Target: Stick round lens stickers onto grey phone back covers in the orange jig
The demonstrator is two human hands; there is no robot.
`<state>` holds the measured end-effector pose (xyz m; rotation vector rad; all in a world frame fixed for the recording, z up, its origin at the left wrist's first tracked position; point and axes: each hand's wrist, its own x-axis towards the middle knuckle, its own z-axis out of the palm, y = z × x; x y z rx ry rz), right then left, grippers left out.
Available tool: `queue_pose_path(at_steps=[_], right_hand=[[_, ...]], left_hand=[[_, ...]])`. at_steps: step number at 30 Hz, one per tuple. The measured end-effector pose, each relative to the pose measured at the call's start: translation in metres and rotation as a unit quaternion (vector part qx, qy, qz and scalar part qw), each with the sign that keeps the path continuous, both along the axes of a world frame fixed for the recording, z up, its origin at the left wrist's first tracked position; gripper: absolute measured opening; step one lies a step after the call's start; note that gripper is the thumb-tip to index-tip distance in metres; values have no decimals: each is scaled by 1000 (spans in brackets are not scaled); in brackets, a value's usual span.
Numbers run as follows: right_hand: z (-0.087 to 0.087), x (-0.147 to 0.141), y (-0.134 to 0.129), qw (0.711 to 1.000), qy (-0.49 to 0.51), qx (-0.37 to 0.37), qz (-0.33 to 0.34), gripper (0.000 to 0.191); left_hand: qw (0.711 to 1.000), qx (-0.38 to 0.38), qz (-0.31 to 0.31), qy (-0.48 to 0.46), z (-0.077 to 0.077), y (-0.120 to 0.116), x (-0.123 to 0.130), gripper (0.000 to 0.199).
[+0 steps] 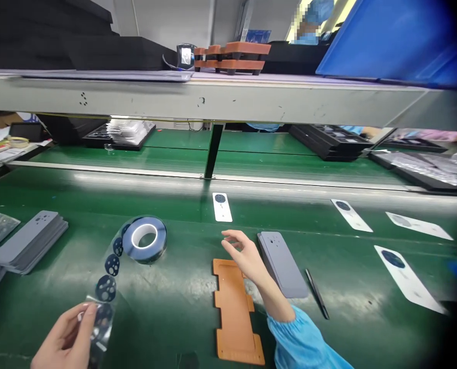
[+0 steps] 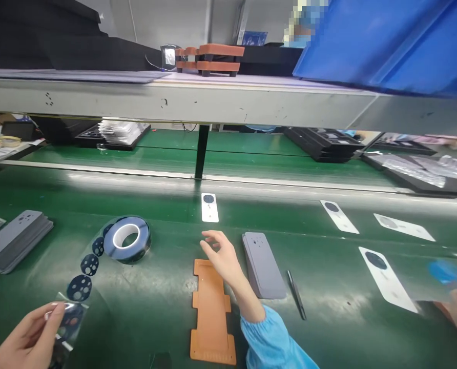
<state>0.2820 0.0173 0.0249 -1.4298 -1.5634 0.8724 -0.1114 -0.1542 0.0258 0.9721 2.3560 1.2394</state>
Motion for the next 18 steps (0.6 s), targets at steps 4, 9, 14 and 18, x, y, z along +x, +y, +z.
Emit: queue_pose_path(at_steps=[4, 9, 14, 18], right_hand=[[8, -3, -38, 997, 14, -13, 74, 25], [-3, 7, -77, 991, 8, -40, 124, 25], [-12, 11, -103, 983, 17, -54, 176, 24], [-7, 1, -112, 972, 31, -33, 231, 20]], left_hand=[[981, 7, -73, -182, 9, 12, 65, 54], [958, 11, -120, -260, 3, 25, 105, 59], [958, 8, -121, -261, 14, 22, 114, 57], [950, 16, -106, -294, 23, 17, 118, 59]])
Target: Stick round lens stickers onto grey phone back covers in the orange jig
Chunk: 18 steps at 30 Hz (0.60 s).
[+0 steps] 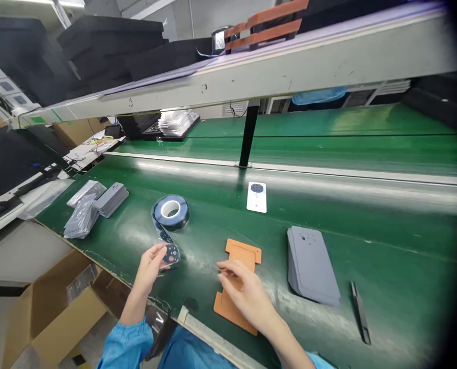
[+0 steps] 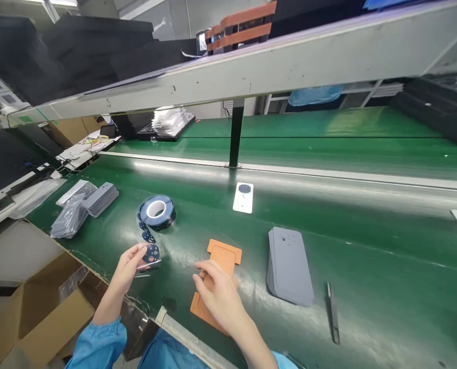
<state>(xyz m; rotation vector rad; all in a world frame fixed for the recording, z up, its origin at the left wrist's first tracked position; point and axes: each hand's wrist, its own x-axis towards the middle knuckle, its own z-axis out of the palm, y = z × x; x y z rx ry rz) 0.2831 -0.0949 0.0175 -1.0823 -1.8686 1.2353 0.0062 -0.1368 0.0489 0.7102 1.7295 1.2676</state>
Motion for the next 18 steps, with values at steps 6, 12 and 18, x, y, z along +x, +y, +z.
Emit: queue_pose_path(at_steps=[6, 12, 18], right_hand=[[5, -42, -10, 996, 17, 74, 56, 28], [-3, -90, -8, 987, 4, 161, 28, 40], [-6, -101, -1, 990, 40, 133, -11, 16]], left_hand=[[995, 3, 5, -95, -7, 2, 13, 61], [995, 26, 8, -93, -11, 13, 18, 60], [994, 44, -23, -98, -12, 21, 8, 57]])
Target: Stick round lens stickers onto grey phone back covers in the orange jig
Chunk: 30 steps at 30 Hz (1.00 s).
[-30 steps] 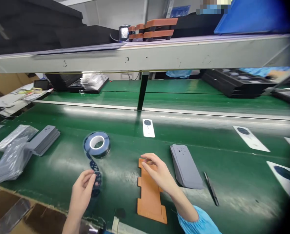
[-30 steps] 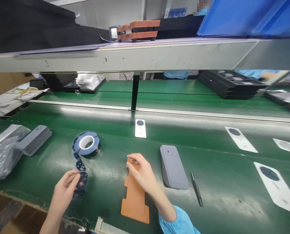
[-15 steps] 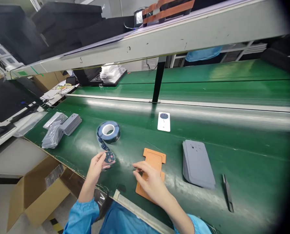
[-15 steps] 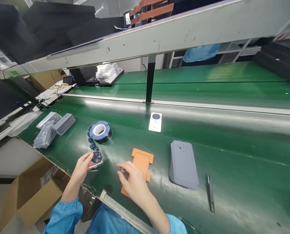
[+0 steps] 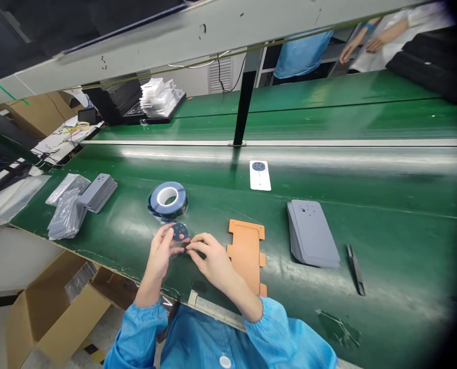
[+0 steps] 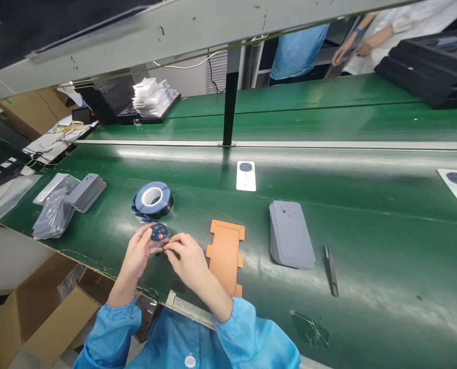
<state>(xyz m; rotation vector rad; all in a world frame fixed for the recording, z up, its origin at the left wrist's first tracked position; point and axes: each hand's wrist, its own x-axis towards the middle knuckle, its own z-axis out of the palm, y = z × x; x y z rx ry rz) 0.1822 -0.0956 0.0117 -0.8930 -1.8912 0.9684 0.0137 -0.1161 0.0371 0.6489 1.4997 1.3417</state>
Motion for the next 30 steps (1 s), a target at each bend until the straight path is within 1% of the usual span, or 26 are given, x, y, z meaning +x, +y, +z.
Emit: queue_pose_path(at_steps=[1, 3, 4, 5, 6, 7, 8, 9, 10, 12, 13, 14, 16, 18, 19, 20, 22, 24, 25, 28, 30], right_hand=[[1, 4, 0, 1000, 10, -28, 1, 15], [2, 15, 1, 995, 31, -97, -7, 14], [2, 22, 2, 990, 42, -134, -20, 14], [1, 31, 2, 983, 54, -171, -42, 14], [-1, 40, 4, 974, 65, -205, -70, 15], [-3, 48, 5, 964, 75, -236, -96, 18], [-6, 57, 7, 954, 85, -261, -120, 20], [-8, 66, 8, 945, 95, -282, -138, 23], [-10, 73, 10, 937, 104, -298, -151, 25], [-13, 86, 11, 925, 123, -320, -161, 27], [-13, 92, 12, 922, 132, -325, -165, 28], [-12, 97, 11, 921, 137, -324, -168, 27], [-8, 107, 9, 931, 124, -295, -179, 22], [-4, 117, 6, 954, 91, -222, -178, 14], [-2, 122, 5, 967, 74, -174, -170, 12], [0, 126, 4, 978, 59, -123, -159, 15], [2, 135, 2, 989, 33, -30, -140, 25], [2, 141, 2, 990, 0, 41, -136, 33], [1, 144, 2, 988, -19, 68, -135, 35], [-3, 151, 3, 978, -79, 135, -137, 40], [-7, 156, 4, 969, -95, 167, -156, 42]], left_hand=[[1000, 9, 13, 23, -1, 2, -1, 56], [991, 53, 78, 95, -3, 6, 1, 56], [978, 92, 122, 139, -4, 8, 4, 55], [960, 139, 160, 183, -5, 10, 9, 54], [938, 188, 185, 223, -5, 10, 14, 50], [917, 234, 193, 259, -5, 10, 22, 43], [899, 276, 179, 289, -4, 9, 30, 34], [885, 313, 147, 313, -3, 7, 39, 25], [874, 344, 103, 329, -2, 4, 48, 18], [862, 378, 4, 337, 1, 0, 66, 16], [866, 374, -42, 330, 3, -1, 74, 17], [878, 348, -79, 318, 3, 0, 80, 18], [921, 241, -141, 272, 3, 8, 89, 20], [956, 107, -198, 186, -1, 21, 94, 28], [963, 45, -232, 130, -3, 29, 95, 36], [960, -10, -271, 73, -6, 36, 97, 45], [933, -87, -347, -28, -11, 47, 100, 54], [909, -113, -392, -87, -15, 54, 105, 52], [906, -110, -397, -102, -16, 55, 107, 49], [916, -85, -377, -110, -21, 60, 113, 43], [929, -77, -347, -106, -27, 64, 115, 42]])
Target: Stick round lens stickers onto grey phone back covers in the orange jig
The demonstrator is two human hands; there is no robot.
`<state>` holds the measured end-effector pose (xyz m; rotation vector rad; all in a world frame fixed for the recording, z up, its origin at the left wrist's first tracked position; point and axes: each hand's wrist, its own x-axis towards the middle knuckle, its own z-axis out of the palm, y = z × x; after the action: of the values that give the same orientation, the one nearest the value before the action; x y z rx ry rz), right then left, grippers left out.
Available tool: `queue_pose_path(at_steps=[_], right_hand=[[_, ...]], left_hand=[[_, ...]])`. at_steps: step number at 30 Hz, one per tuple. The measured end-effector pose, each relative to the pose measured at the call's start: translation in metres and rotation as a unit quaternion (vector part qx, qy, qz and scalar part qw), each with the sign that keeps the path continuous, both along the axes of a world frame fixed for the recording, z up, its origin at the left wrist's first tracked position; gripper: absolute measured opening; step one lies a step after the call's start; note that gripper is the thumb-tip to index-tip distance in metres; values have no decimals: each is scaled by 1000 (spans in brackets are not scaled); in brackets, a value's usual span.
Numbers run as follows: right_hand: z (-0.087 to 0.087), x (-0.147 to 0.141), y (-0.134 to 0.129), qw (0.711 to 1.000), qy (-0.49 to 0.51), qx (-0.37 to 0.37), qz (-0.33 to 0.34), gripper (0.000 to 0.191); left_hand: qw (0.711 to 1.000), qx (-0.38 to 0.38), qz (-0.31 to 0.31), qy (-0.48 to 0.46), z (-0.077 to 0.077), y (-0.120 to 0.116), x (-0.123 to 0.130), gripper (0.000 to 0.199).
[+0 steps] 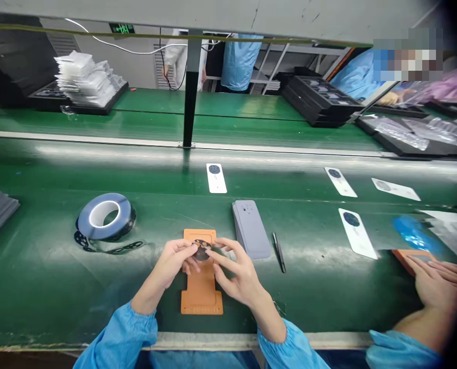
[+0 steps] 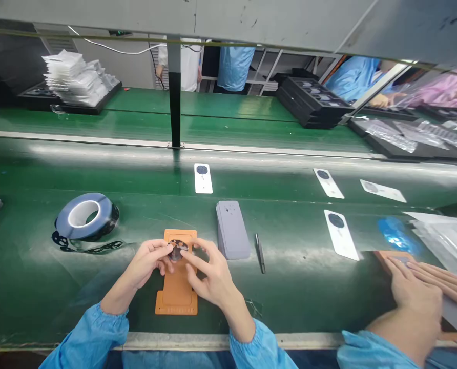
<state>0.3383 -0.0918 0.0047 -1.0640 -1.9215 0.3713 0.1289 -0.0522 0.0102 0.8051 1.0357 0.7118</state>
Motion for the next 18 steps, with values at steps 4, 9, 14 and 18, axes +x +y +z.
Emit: queue_pose_path(at_steps=[4, 9, 14, 18], right_hand=[[-9, 3, 5, 986, 97, -56, -127, 31], [-19, -17, 28, 896, 262, -330, -137, 32], [-20, -26, 51, 883, 273, -363, -116, 24], [-15, -14, 56, 902, 184, -379, -91, 23]], left_hand=[[994, 15, 107, 9, -13, 9, 2, 43], [994, 37, 100, 21, -19, 8, 9, 46], [993, 80, 68, 46, -19, 8, 3, 44], [985, 124, 107, 62, -23, 14, -12, 37]])
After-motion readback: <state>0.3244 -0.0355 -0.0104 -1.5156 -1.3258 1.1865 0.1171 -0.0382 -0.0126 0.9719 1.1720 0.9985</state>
